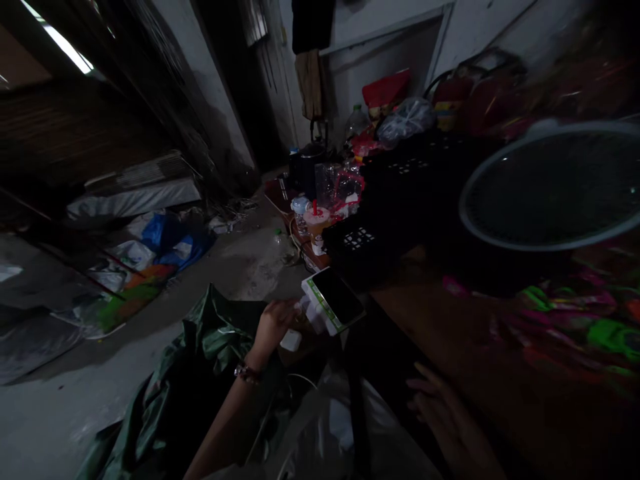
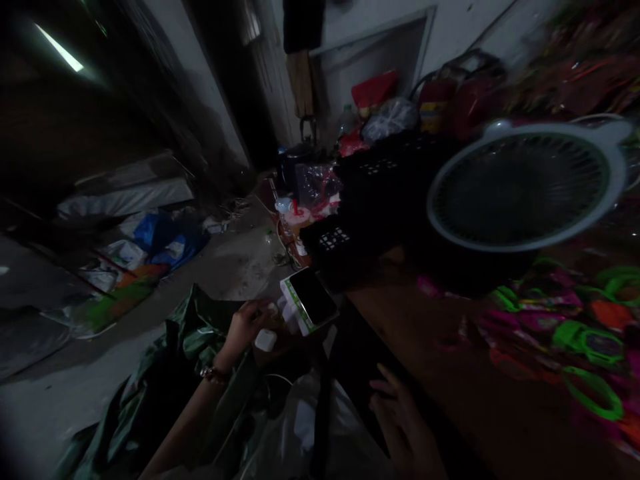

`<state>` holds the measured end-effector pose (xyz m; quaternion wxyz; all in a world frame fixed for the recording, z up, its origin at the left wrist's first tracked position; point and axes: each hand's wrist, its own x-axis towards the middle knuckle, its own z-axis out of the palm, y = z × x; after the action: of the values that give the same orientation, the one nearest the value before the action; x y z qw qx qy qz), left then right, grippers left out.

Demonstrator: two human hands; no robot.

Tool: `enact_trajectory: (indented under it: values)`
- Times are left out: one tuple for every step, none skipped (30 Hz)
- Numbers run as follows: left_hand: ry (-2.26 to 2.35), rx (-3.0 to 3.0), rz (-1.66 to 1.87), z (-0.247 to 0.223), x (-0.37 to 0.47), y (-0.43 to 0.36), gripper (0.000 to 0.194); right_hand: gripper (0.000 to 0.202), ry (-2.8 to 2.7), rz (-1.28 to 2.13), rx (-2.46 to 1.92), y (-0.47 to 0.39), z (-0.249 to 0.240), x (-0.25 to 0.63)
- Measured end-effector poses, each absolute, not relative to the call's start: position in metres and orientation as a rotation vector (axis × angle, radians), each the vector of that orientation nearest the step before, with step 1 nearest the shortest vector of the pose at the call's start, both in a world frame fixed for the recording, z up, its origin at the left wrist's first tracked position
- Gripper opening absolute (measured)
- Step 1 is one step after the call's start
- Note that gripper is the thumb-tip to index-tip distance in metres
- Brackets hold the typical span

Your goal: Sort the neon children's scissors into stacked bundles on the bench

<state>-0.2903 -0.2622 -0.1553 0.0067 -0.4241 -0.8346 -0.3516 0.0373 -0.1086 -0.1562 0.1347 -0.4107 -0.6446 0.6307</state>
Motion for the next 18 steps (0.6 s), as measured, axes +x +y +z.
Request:
enact_trajectory:
  values:
    - [-2.611, -1.326, -1.101, -0.156, -0.29, -0.263, 0.027, 0.058, -1.863, 1.852, -1.201, -0.109, -0.156, 0.038]
    - [-2.613, -1.327, -1.102, -0.157, -0.289, -0.264, 0.028, 0.058, -1.855, 1.871, -1.212, -0.109, -0.156, 0.04]
    - [-2.617, -1.327, -1.103, -0.158, -0.289, -0.265, 0.029, 0.058, -1.842, 1.88, -1.222, -0.108, -0.156, 0.042]
    - [-2.621, -1.327, -1.105, -0.158, -0.288, -0.266, 0.031, 0.059, -1.828, 1.882, -1.228, -0.107, -0.157, 0.044]
    - [-2.624, -1.325, -1.108, -0.159, -0.288, -0.267, 0.032, 0.06, -1.815, 1.881, -1.229, -0.105, -0.159, 0.046]
    - [-2.625, -1.323, -1.111, -0.159, -0.288, -0.268, 0.033, 0.06, -1.801, 1.875, -1.228, -0.103, -0.162, 0.048]
    - [-2.623, -1.323, -1.114, -0.158, -0.288, -0.269, 0.034, 0.061, -1.789, 1.872, -1.227, -0.1, -0.165, 0.051]
    - [-2.617, -1.32, -1.116, -0.157, -0.289, -0.27, 0.034, 0.061, -1.781, 1.872, -1.228, -0.097, -0.168, 0.054]
    - [-2.607, -1.311, -1.115, -0.154, -0.289, -0.272, 0.034, 0.062, -1.778, 1.874, -1.232, -0.095, -0.171, 0.057]
    - [-2.591, -1.291, -1.115, -0.149, -0.289, -0.273, 0.033, 0.062, -1.776, 1.877, -1.237, -0.093, -0.174, 0.06]
    - [-2.567, -1.263, -1.115, -0.142, -0.288, -0.274, 0.032, 0.061, -1.775, 1.873, -1.247, -0.091, -0.175, 0.062]
    - [-2.537, -1.232, -1.118, -0.133, -0.285, -0.273, 0.032, 0.061, -1.778, 1.867, -1.255, -0.09, -0.176, 0.064]
    - [-2.502, -1.204, -1.129, -0.123, -0.279, -0.272, 0.033, 0.059, -1.784, 1.852, -1.266, -0.09, -0.175, 0.065]
    - [-2.455, -1.197, -1.136, -0.111, -0.271, -0.269, 0.034, 0.056, -1.79, 1.825, -1.282, -0.09, -0.174, 0.065]
    - [-2.399, -1.216, -1.146, -0.098, -0.26, -0.263, 0.035, 0.053, -1.799, 1.793, -1.299, -0.091, -0.171, 0.065]
    - [-2.339, -1.261, -1.159, -0.087, -0.246, -0.257, 0.035, 0.05, -1.816, 1.754, -1.306, -0.093, -0.167, 0.064]
    - [-2.244, -1.36, -1.132, -0.078, -0.23, -0.249, 0.034, 0.047, -1.839, 1.695, -1.301, -0.095, -0.162, 0.063]
    - [-2.151, -1.451, -1.14, -0.073, -0.212, -0.24, 0.031, 0.044, -1.857, 1.619, -1.289, -0.097, -0.157, 0.062]
